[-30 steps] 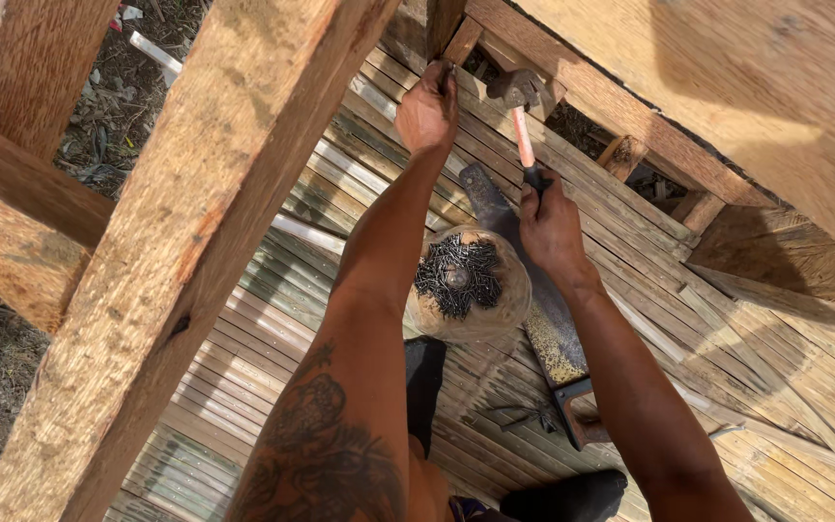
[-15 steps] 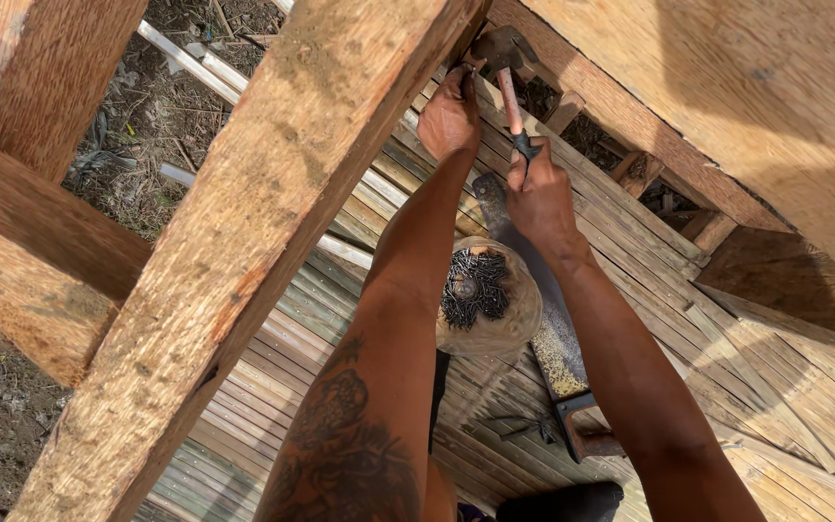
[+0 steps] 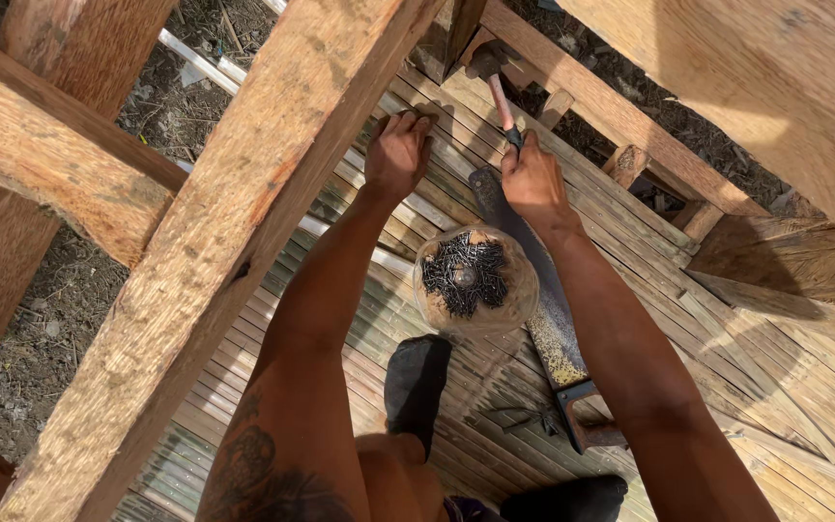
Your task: The person uses a hand saw to cut wooden slats to size, then hammers nails to attach them to a wooden frame. The person repeatedly cuts and nails multiple slats into place on a bamboo floor.
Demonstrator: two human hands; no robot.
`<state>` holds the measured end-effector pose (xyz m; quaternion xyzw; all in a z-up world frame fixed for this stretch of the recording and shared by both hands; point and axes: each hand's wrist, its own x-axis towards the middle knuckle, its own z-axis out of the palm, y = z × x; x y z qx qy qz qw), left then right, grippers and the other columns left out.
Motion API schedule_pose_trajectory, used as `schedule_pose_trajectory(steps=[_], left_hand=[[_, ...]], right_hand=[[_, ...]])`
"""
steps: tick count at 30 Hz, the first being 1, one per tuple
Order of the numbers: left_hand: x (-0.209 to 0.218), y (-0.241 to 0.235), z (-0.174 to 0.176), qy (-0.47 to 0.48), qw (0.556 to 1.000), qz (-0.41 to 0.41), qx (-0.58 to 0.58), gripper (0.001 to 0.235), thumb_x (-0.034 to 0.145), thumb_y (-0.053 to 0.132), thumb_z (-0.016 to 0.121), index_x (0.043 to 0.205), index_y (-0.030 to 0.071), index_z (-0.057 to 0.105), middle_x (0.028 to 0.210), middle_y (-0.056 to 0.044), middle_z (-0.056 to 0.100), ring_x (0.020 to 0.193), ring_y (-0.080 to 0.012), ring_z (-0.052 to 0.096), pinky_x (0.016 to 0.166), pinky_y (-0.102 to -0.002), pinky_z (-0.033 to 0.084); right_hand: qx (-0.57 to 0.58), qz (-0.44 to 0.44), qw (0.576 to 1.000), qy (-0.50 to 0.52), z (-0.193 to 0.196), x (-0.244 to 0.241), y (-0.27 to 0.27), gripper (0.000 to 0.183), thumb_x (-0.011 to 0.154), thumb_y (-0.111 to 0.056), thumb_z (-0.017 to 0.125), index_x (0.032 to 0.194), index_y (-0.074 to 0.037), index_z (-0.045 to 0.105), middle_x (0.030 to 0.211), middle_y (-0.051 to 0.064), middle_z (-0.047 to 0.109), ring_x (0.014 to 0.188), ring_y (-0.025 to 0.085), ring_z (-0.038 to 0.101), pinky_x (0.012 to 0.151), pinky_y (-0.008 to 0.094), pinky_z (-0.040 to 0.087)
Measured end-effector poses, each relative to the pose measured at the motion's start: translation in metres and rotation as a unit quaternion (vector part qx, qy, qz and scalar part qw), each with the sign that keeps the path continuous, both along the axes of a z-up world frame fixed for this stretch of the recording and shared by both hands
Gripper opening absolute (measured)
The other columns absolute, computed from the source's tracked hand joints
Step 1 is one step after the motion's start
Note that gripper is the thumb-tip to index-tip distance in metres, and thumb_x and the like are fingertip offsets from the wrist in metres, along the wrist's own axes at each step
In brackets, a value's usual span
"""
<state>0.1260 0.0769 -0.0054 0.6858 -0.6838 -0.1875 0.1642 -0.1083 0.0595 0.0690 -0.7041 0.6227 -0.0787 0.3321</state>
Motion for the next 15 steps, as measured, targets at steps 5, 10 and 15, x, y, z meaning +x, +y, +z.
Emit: schedule_pose_trajectory(steps=[5,10,15], left_hand=[[0.024,0.019,-0.006,-0.04,0.994,-0.1,-0.017,0.06,0.096,0.022,0.059,0.153,0.014,0.044,0.158,-0.01,0.046,0.149,-0.0316,0.035,0.117,-0.044,0.037],[0.011,0.01,-0.011,-0.106,0.984,-0.121,0.071,0.062,0.096,0.018,0.054,0.157,0.016,0.038,0.164,-0.003,0.035,0.151,-0.0291,0.027,0.118,-0.039,0.036],[0.017,0.011,-0.009,-0.103,0.983,-0.123,0.093,0.062,0.099,0.015,0.051,0.159,0.017,0.037,0.167,-0.001,0.032,0.155,-0.0279,0.025,0.117,-0.037,0.04]], right_hand=[[-0.238,0.009,0.956,-0.171,-0.009,0.005,0.006,0.016,0.112,-0.009,0.043,0.122,0.005,0.045,0.07,0.015,0.057,0.055,0.029,0.061,0.051,0.045,0.048],[-0.103,-0.02,0.991,-0.081,-0.007,0.002,-0.001,0.018,0.109,-0.014,0.046,0.115,0.003,0.046,0.066,0.012,0.058,0.052,0.025,0.06,0.048,0.043,0.047],[-0.287,-0.022,0.924,-0.253,-0.026,-0.002,-0.01,0.013,0.116,-0.011,0.04,0.113,0.001,0.043,0.073,0.014,0.052,0.056,0.022,0.053,0.054,0.041,0.045]])
